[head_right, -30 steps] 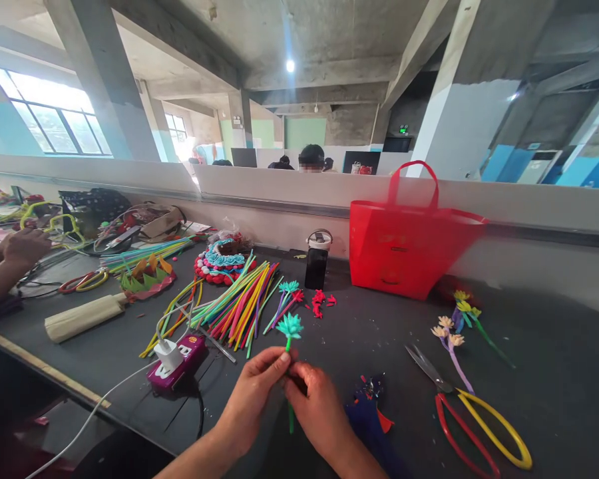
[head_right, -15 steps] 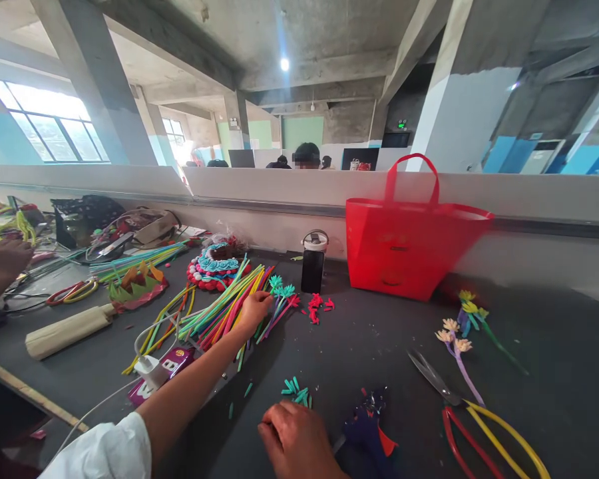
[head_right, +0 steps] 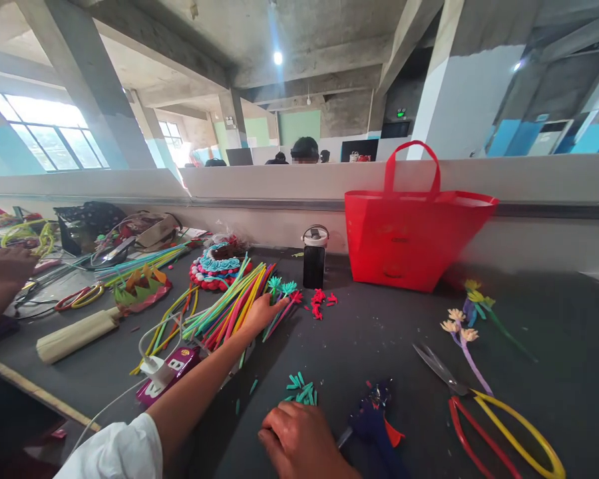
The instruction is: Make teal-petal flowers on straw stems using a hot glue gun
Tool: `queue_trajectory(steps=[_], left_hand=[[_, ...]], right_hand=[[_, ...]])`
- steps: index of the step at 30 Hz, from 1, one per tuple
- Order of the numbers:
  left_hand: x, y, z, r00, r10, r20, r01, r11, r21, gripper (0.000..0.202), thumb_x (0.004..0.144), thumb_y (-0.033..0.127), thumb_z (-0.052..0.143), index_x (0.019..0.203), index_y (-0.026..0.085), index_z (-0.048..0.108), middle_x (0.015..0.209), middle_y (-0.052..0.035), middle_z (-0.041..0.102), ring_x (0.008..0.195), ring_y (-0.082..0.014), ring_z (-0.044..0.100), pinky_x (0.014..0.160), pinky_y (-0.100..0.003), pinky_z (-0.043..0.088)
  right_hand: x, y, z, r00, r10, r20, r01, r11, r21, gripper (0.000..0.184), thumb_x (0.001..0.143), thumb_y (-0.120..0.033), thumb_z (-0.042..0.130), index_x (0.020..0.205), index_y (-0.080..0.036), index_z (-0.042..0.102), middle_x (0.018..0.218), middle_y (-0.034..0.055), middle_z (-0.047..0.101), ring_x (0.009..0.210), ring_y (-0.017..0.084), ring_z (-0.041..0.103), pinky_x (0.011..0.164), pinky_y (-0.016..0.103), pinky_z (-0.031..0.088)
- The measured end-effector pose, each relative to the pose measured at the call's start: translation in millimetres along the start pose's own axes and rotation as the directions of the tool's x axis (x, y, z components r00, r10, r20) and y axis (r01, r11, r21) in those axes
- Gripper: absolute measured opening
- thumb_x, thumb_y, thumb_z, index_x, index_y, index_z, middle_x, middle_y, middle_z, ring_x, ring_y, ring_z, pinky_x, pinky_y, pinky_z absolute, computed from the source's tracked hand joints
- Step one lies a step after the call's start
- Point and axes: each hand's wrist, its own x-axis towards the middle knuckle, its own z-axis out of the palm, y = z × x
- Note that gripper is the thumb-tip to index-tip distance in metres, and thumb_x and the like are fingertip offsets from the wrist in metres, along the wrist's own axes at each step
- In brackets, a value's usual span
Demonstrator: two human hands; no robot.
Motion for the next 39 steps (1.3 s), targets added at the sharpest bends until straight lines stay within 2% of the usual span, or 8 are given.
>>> queue_trajectory(steps=[4,9,19,26,31,34,37,39], left_hand=[[-8.6,0.6,2.8,0.999,0.053,-0.004,-0.052,0.995,0.083,0.046,0.081,0.047,0.069,0.11,0.013,0.062,0.11,-0.0129,0.065,0.107,-0.0284,0.062,0.09,-0.041,0.049],[-4.9,-3.1,3.8,0.999,0.047,-0.008,-0.045,0.991,0.128,0.035,0.092,0.034,0.059,0.122,0.017,0.058,0.122,-0.0097,0.06,0.103,-0.023,0.062,0.086,-0.044,0.053],[4.2,-14.3,1.6,1.0,0.004,-0.03,-0.002,0.998,0.066,0.036,0.092,0.033,0.059,0.123,0.016,0.057,0.122,-0.01,0.06,0.103,-0.023,0.062,0.085,-0.043,0.054],[3.4,-16.6,3.0,0.995,0.062,-0.082,-0.06,0.998,0.023,0.035,0.092,0.034,0.058,0.123,0.016,0.057,0.122,-0.01,0.06,0.101,-0.0225,0.062,0.085,-0.043,0.054],[-7.6,-6.9,5.2,0.987,0.106,-0.117,-0.098,0.993,0.072,0.036,0.092,0.033,0.059,0.123,0.017,0.057,0.123,-0.0102,0.06,0.104,-0.0231,0.062,0.086,-0.044,0.054],[-18.8,-0.7,2.5,0.983,0.13,-0.128,-0.117,0.988,0.104,0.036,0.092,0.033,0.058,0.124,0.017,0.056,0.125,-0.0105,0.059,0.105,-0.0238,0.061,0.088,-0.045,0.052],[-36.7,3.3,-5.6,0.977,0.173,-0.123,-0.157,0.979,0.132,0.032,0.092,0.022,0.053,0.123,0.013,0.057,0.123,-0.0171,0.056,0.111,-0.0259,0.058,0.095,-0.04,0.046],[-52.7,4.5,-12.6,0.969,0.221,-0.113,-0.204,0.968,0.149,0.03,0.092,0.019,0.051,0.12,0.014,0.058,0.123,-0.0165,0.056,0.116,-0.027,0.055,0.099,-0.039,0.041]], right_hand=[[0.5,-1.7,-2.1,1.0,-0.01,0.015,0.01,1.0,0.003,0.008,0.086,-0.019,0.058,0.079,-0.022,0.062,0.073,-0.0024,0.068,0.069,0.013,0.064,0.063,0.021,0.038],[1.6,-3.5,-4.8,0.999,-0.019,0.039,0.019,1.0,0.013,0.008,0.086,-0.017,0.059,0.08,-0.022,0.062,0.073,-0.002,0.068,0.069,0.013,0.064,0.064,0.021,0.038],[-1.1,-3.1,-4.3,0.998,-0.02,0.063,0.02,1.0,0.003,0.007,0.088,-0.022,0.058,0.083,-0.022,0.063,0.072,-0.002,0.067,0.069,0.013,0.063,0.063,0.022,0.037],[-1.2,-6.8,-7.7,0.998,-0.03,0.064,0.029,0.999,0.018,0.012,0.091,-0.022,0.055,0.083,-0.022,0.063,0.074,-0.0013,0.067,0.07,0.013,0.063,0.065,0.022,0.038],[-0.4,-7.1,-12.7,0.999,-0.029,0.045,0.028,0.999,0.023,0.015,0.094,-0.024,0.051,0.086,-0.022,0.064,0.077,-0.0005,0.069,0.073,0.013,0.064,0.068,0.022,0.04],[0.4,-3.8,-19.1,0.999,0.042,-0.024,-0.041,0.999,0.005,0.02,0.097,-0.026,0.048,0.087,-0.022,0.065,0.079,0.0003,0.069,0.075,0.014,0.064,0.07,0.023,0.041],[0.9,-1.0,-24.5,0.989,0.11,-0.098,-0.109,0.994,0.016,0.022,0.098,-0.028,0.046,0.087,-0.022,0.065,0.078,0.0007,0.069,0.073,0.014,0.064,0.07,0.023,0.042],[0.6,-1.3,-25.2,0.987,0.115,-0.113,-0.113,0.993,0.026,0.023,0.099,-0.028,0.046,0.087,-0.022,0.065,0.077,0.0006,0.069,0.072,0.014,0.064,0.069,0.024,0.041]])
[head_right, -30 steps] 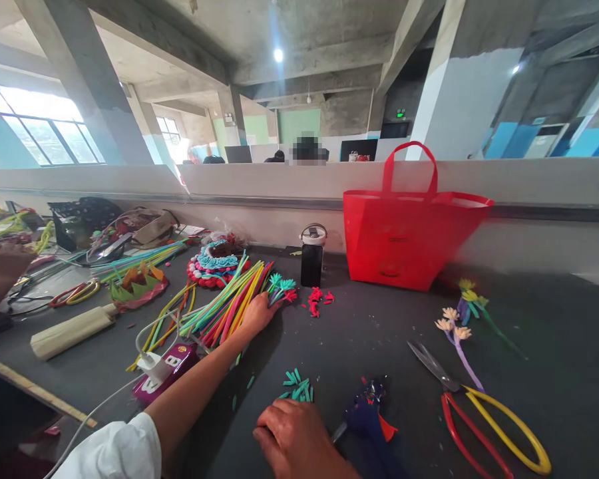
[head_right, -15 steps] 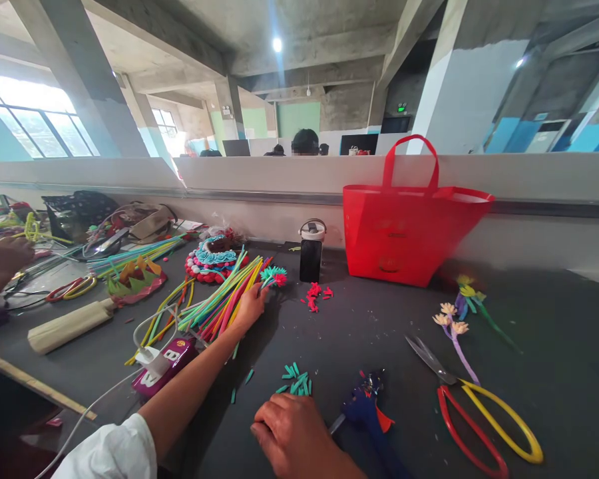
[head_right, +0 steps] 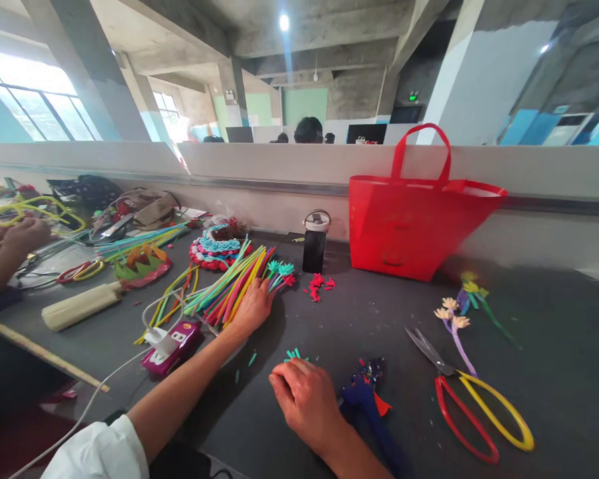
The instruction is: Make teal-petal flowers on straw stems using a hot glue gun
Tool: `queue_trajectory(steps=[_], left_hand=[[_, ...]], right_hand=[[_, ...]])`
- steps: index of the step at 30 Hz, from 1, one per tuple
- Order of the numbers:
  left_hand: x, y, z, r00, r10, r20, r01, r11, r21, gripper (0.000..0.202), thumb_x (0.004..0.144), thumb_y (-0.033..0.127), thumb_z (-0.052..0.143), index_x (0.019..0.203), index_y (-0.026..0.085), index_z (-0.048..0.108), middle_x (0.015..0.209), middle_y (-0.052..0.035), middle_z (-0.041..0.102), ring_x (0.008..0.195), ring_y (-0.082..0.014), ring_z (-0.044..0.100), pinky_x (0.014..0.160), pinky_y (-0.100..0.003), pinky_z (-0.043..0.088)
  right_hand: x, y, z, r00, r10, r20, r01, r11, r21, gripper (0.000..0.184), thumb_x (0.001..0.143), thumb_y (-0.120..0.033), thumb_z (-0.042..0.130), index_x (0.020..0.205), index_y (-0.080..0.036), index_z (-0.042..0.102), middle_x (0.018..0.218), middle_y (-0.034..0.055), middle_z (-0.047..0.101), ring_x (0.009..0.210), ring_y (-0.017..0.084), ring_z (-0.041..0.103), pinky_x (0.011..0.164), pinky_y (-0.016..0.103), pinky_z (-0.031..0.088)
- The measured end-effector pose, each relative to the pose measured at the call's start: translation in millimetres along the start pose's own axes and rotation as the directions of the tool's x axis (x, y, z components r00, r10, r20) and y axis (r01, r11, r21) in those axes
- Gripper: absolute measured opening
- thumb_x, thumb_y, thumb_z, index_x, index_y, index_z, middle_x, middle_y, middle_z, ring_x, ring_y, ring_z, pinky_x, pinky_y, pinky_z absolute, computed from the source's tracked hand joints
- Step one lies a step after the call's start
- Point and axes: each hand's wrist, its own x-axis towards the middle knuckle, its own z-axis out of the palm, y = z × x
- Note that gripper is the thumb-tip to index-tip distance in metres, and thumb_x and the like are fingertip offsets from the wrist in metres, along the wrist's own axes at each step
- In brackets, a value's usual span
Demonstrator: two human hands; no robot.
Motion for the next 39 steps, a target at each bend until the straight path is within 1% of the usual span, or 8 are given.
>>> queue_trajectory(steps=[3,6,13,16,19,22,30,39], left_hand=[[-23.1,1.1,-13.6,0.998,0.061,0.001,-0.061,0.998,0.009,0.028,0.093,0.02,0.048,0.118,0.019,0.06,0.124,-0.0125,0.057,0.117,-0.0245,0.054,0.101,-0.035,0.039],[-39.8,-8.6,-25.1,0.999,0.052,0.002,-0.052,0.998,0.027,0.025,0.095,0.023,0.045,0.111,0.021,0.063,0.112,-0.0089,0.063,0.11,-0.0221,0.057,0.097,-0.031,0.041],[-44.3,-56.9,-36.7,0.984,-0.178,-0.007,0.177,0.976,0.129,0.024,0.095,0.022,0.039,0.109,0.015,0.058,0.11,-0.0133,0.061,0.092,-0.0234,0.065,0.078,-0.032,0.047],[-44.0,-66.8,-33.6,0.976,-0.217,0.025,0.21,0.964,0.166,0.022,0.095,0.023,0.04,0.104,0.013,0.058,0.106,-0.0145,0.062,0.09,-0.0244,0.066,0.077,-0.032,0.047],[-43.8,-69.7,-30.4,0.975,-0.214,0.064,0.2,0.963,0.179,0.023,0.096,0.023,0.038,0.1,0.013,0.059,0.104,-0.0149,0.064,0.094,-0.0248,0.066,0.079,-0.032,0.047],[-41.9,-70.1,-29.9,0.971,-0.219,0.1,0.199,0.963,0.182,0.024,0.095,0.023,0.039,0.096,0.013,0.06,0.099,-0.0146,0.067,0.094,-0.025,0.066,0.08,-0.032,0.047],[-36.7,-68.6,-33.5,0.956,-0.249,0.152,0.219,0.957,0.189,0.023,0.094,0.024,0.04,0.094,0.013,0.061,0.097,-0.0154,0.069,0.094,-0.0262,0.068,0.079,-0.033,0.048],[-37.5,-72.3,-34.6,0.949,-0.282,0.14,0.258,0.952,0.166,0.026,0.096,0.024,0.035,0.094,0.016,0.06,0.095,-0.013,0.072,0.094,-0.0247,0.068,0.073,-0.03,0.045]], right_hand=[[-2.1,-3.2,3.1,0.999,-0.032,0.031,0.032,0.999,0.008,0.022,0.098,-0.026,0.046,0.086,-0.022,0.064,0.077,0.0007,0.068,0.071,0.014,0.064,0.069,0.024,0.041],[-4.1,-6.2,7.0,0.993,-0.076,0.087,0.075,0.997,0.013,0.02,0.097,-0.025,0.047,0.086,-0.022,0.064,0.076,0.0005,0.068,0.071,0.014,0.064,0.067,0.023,0.041],[-5.2,-4.9,9.3,0.992,-0.063,0.113,0.059,0.997,0.04,0.017,0.097,-0.023,0.049,0.087,-0.022,0.063,0.079,-0.0004,0.069,0.072,0.014,0.064,0.069,0.023,0.042],[-5.6,-2.6,11.3,0.993,-0.043,0.113,0.04,0.999,0.033,0.017,0.096,-0.024,0.05,0.085,-0.022,0.063,0.077,-0.0008,0.068,0.07,0.013,0.063,0.068,0.023,0.042],[-6.5,1.0,14.7,0.995,-0.053,0.09,0.052,0.998,0.022,0.018,0.096,-0.024,0.049,0.085,-0.022,0.063,0.077,-0.0006,0.068,0.071,0.013,0.064,0.068,0.023,0.042],[-7.2,4.6,18.1,0.992,-0.119,0.047,0.119,0.993,0.009,0.02,0.097,-0.026,0.047,0.084,-0.022,0.062,0.072,-0.0012,0.067,0.066,0.012,0.063,0.064,0.022,0.042],[2.5,5.6,21.9,0.955,-0.289,-0.063,0.283,0.955,-0.086,0.039,0.103,-0.04,0.034,0.079,-0.023,0.059,0.059,-0.0041,0.063,0.051,0.009,0.06,0.052,0.019,0.039],[3.0,9.6,24.6,0.959,-0.28,-0.044,0.273,0.954,-0.121,0.045,0.104,-0.043,0.031,0.077,-0.023,0.06,0.056,-0.0043,0.062,0.048,0.007,0.058,0.049,0.018,0.04]])
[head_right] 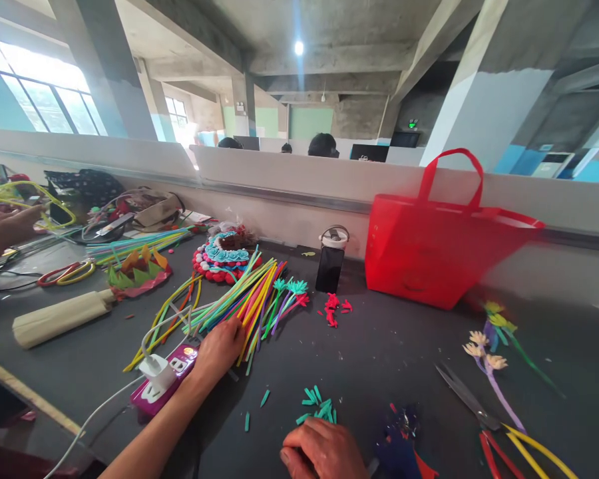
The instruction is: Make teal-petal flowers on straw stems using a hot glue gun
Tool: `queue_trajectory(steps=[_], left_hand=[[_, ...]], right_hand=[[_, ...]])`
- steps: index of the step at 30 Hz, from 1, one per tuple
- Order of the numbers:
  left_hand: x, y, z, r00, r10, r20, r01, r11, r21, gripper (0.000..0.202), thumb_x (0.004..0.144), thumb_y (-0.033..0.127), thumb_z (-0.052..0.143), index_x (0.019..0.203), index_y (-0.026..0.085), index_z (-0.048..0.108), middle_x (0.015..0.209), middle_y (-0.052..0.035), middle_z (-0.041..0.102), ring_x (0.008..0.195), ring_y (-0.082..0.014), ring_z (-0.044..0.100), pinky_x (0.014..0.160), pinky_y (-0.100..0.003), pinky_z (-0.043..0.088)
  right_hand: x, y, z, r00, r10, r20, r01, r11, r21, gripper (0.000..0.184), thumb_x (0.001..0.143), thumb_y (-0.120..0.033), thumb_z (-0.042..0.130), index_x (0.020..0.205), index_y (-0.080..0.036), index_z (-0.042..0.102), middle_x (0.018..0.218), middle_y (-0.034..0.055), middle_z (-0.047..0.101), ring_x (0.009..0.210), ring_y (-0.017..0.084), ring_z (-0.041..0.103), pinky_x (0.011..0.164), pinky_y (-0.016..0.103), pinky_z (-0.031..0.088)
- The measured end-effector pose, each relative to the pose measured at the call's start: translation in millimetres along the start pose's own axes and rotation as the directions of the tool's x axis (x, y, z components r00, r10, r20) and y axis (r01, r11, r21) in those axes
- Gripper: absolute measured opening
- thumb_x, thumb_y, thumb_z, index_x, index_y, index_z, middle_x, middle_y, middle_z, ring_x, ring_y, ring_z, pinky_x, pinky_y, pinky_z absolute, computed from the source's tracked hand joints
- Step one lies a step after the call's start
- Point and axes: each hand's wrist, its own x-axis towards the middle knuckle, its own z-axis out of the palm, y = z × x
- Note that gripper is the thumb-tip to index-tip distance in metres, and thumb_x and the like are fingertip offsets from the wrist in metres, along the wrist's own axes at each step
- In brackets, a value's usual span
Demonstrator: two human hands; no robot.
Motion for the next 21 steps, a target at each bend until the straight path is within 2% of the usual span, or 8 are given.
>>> queue_trajectory(steps=[4,8,16,21], left_hand=[[-1.5,-0.9,1.3,1.0,-0.02,-0.008,0.02,1.0,-0.024,0.026,0.097,0.025,0.034,0.095,0.017,0.059,0.092,-0.0126,0.073,0.091,-0.0258,0.069,0.067,-0.03,0.043],[-2.3,0.2,5.3,0.999,-0.023,-0.026,0.022,0.998,-0.054,0.023,0.096,0.023,0.035,0.095,0.016,0.057,0.085,-0.0122,0.073,0.085,-0.0263,0.071,0.062,-0.03,0.041],[-6.8,2.0,6.5,0.992,-0.013,-0.122,-0.009,0.983,-0.182,0.017,0.095,0.021,0.039,0.099,0.017,0.055,0.08,-0.0106,0.071,0.079,-0.0262,0.07,0.06,-0.029,0.037],[-10.3,3.6,9.0,0.982,-0.029,-0.188,-0.029,0.953,-0.303,0.014,0.094,0.02,0.042,0.093,0.02,0.055,0.08,-0.0074,0.071,0.078,-0.0227,0.069,0.062,-0.027,0.038]], right_hand=[[-10.9,6.6,4.5,0.996,0.019,0.088,-0.021,0.999,0.027,0.033,0.102,-0.039,0.038,0.083,-0.024,0.06,0.062,-0.0043,0.064,0.054,0.008,0.062,0.054,0.018,0.042],[-16.2,8.2,5.5,0.991,0.033,0.129,-0.035,0.999,0.016,0.028,0.101,-0.038,0.042,0.085,-0.025,0.06,0.066,-0.0045,0.065,0.058,0.009,0.064,0.056,0.019,0.043],[-11.6,2.5,1.4,0.992,0.041,0.121,-0.046,0.998,0.037,0.03,0.102,-0.038,0.039,0.085,-0.024,0.06,0.065,-0.0042,0.064,0.057,0.009,0.063,0.056,0.019,0.044],[-14.2,5.6,3.1,0.993,0.037,0.113,-0.037,0.999,0.004,0.03,0.102,-0.037,0.04,0.084,-0.025,0.061,0.065,-0.0044,0.064,0.057,0.009,0.064,0.056,0.019,0.044]])
